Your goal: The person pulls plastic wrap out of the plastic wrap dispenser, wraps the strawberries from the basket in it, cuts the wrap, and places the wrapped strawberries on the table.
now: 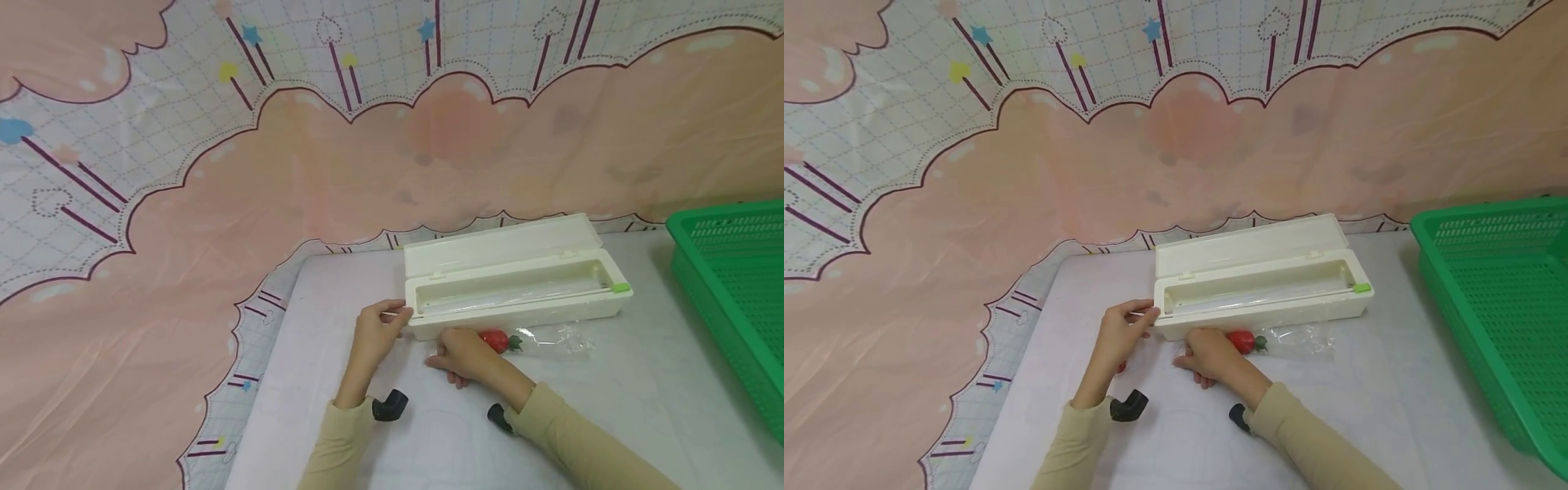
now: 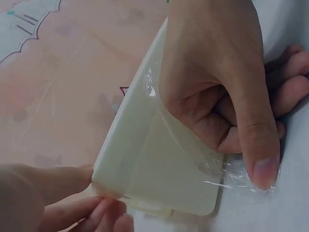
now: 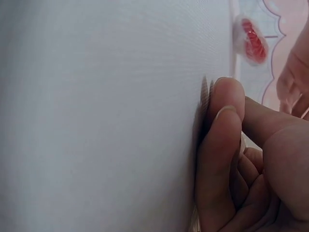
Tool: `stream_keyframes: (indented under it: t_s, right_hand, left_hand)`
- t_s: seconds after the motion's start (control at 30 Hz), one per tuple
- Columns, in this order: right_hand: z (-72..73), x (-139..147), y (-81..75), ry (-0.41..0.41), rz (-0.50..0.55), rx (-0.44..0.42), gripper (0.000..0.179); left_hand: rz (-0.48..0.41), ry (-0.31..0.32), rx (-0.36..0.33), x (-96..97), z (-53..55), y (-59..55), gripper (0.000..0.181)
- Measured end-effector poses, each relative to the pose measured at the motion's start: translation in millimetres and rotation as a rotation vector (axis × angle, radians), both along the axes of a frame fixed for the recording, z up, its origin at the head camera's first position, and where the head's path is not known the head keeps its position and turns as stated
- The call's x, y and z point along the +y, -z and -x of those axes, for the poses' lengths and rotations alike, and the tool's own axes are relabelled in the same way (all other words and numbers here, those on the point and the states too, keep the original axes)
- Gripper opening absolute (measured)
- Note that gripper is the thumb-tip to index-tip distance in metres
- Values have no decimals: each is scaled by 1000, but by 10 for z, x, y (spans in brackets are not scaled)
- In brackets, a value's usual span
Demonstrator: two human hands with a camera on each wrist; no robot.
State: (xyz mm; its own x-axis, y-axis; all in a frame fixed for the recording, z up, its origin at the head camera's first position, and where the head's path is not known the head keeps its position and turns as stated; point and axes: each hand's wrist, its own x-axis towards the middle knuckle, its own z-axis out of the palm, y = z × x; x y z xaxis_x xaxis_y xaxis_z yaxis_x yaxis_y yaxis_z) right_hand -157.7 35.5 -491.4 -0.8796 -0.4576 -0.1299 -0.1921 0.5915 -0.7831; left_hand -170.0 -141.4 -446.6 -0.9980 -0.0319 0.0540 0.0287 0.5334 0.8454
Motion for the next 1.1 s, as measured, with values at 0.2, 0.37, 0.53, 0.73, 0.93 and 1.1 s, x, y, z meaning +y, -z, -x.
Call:
stream_keyframes:
  t_s: [0.2,0.37,0.53,0.73,0.93,1.1]
  right_hand:
    - [-10,-10,-1,4,8,3,38]
    - [-14,-18,9,8,11,-2,37]
    - [-12,-16,25,4,17,-8,36]
    - [-12,-2,14,-2,3,22,36]
    - [-7,-5,15,-3,-10,16,36]
    - [-7,-7,14,10,-22,-4,37]
  left_hand:
    - [-96,-41,-9,12,38,53,26]
    - [-167,-11,-26,49,17,97,41]
    - [-303,73,-65,37,-14,147,59]
    - [-376,152,-44,8,13,225,73]
    - [-383,131,-7,20,124,280,70]
    - [-388,124,9,32,212,323,70]
